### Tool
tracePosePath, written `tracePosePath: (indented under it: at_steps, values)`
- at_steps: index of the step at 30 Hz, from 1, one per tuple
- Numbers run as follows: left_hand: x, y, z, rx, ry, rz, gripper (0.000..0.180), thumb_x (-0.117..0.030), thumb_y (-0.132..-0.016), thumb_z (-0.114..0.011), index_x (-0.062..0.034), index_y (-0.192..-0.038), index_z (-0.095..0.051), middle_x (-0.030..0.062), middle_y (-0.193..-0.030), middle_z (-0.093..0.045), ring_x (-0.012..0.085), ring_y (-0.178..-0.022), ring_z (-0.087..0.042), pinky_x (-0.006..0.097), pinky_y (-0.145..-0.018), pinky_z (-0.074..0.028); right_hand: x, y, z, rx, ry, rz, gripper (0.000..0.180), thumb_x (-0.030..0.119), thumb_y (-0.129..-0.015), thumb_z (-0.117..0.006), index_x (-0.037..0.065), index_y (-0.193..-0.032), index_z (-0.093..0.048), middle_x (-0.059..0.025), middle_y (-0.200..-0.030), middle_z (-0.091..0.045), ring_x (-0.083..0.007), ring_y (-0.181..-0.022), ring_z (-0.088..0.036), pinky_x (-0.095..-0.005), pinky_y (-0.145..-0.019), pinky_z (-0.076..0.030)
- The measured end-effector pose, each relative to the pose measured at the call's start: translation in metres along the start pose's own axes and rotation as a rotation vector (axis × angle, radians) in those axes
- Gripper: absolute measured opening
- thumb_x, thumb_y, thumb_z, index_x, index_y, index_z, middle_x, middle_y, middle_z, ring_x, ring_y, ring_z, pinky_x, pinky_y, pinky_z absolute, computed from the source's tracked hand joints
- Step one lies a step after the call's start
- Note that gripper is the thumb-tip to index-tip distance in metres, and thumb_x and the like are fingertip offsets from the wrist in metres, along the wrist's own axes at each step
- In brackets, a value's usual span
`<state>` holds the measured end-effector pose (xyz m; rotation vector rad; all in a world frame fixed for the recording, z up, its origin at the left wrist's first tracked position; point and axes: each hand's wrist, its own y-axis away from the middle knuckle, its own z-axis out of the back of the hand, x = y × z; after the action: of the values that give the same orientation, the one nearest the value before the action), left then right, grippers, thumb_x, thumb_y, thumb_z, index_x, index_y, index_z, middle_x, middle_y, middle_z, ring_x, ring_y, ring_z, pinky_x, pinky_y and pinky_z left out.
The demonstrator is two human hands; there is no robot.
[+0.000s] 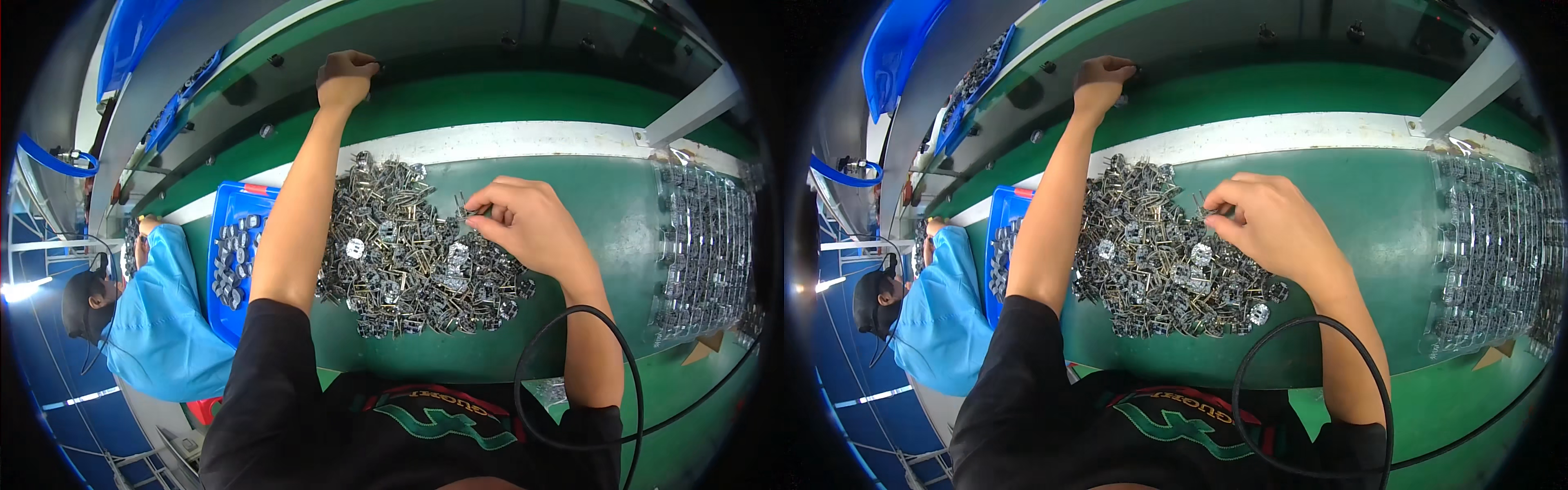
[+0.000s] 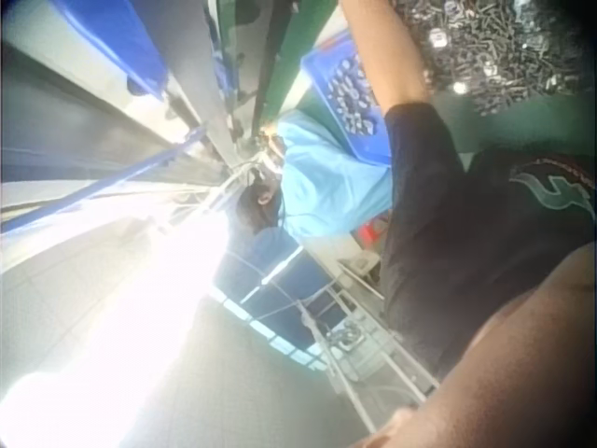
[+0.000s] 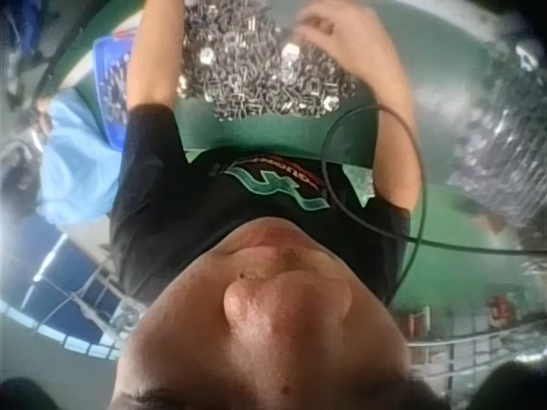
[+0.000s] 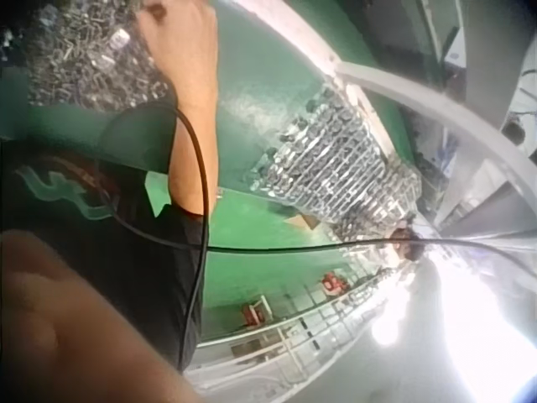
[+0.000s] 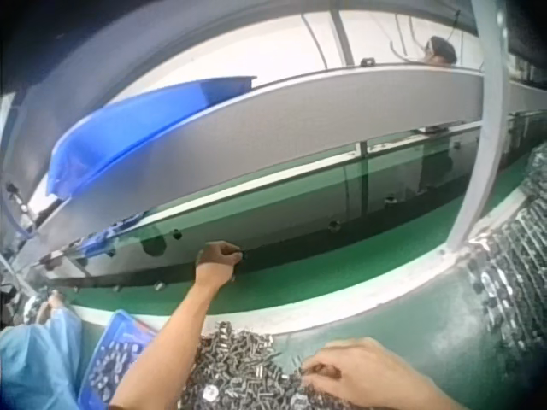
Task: Assembling small metal components into plastic housings on a factory assembly line.
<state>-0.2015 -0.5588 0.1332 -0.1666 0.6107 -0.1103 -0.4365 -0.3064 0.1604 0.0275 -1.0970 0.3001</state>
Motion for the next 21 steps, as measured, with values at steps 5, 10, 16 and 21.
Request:
tracePosePath:
  at_steps: [5,10,16,21]
  values:
    - [0.013,-0.009,0.0,0.005,-0.044,-0.042,0.032,-0.039,-0.081,-0.074,-0.013,-0.1,-0.077,0.0097,-0.092,-0.075,0.027,-0.092,-0.071,0.036,-0.086,-0.053,-0.008,0.001,-0.001,-0.036,-0.015,0.03,0.016,0.003,-0.081,-0.071,0.0,-0.097,-0.071,-0.0101,-0.086,-0.066,-0.0181,-0.068,-0.063,-0.0306,-0.062,-0.05]
    - [0.014,0.035,0.019,0.108,-0.153,-0.159,0.039,-0.033,-0.08,-0.077,-0.0058,-0.108,-0.073,0.0125,-0.09,-0.074,0.0243,-0.089,-0.071,0.034,-0.083,-0.053,0.0,-0.002,-0.002,-0.092,-0.108,-0.123,0.018,-0.002,-0.081,-0.067,0.0,-0.1,-0.07,-0.0115,-0.09,-0.062,-0.021,-0.074,-0.065,-0.0309,-0.07,-0.052]
    - [-0.012,0.064,0.034,0.137,-0.035,-0.218,0.042,-0.019,-0.075,-0.08,-0.0028,-0.113,-0.07,0.0128,-0.096,-0.073,0.0179,-0.077,-0.068,0.03,-0.074,-0.054,-0.006,-0.001,-0.007,-0.131,-0.428,-0.057,0.019,-0.003,-0.085,-0.066,0.002,-0.103,-0.071,-0.0051,-0.095,-0.06,-0.0138,-0.078,-0.062,-0.0264,-0.071,-0.051]
    - [-0.071,0.123,0.064,0.144,0.229,-0.163,0.039,-0.006,-0.072,-0.078,-0.0009,-0.11,-0.07,0.0094,-0.084,-0.071,0.0124,-0.076,-0.068,0.026,-0.069,-0.053,-0.009,-0.003,-0.004,-0.122,-0.551,-0.13,0.017,-0.003,-0.084,-0.07,0.002,-0.1,-0.074,-0.0044,-0.096,-0.06,-0.0122,-0.08,-0.059,-0.0255,-0.071,-0.05]
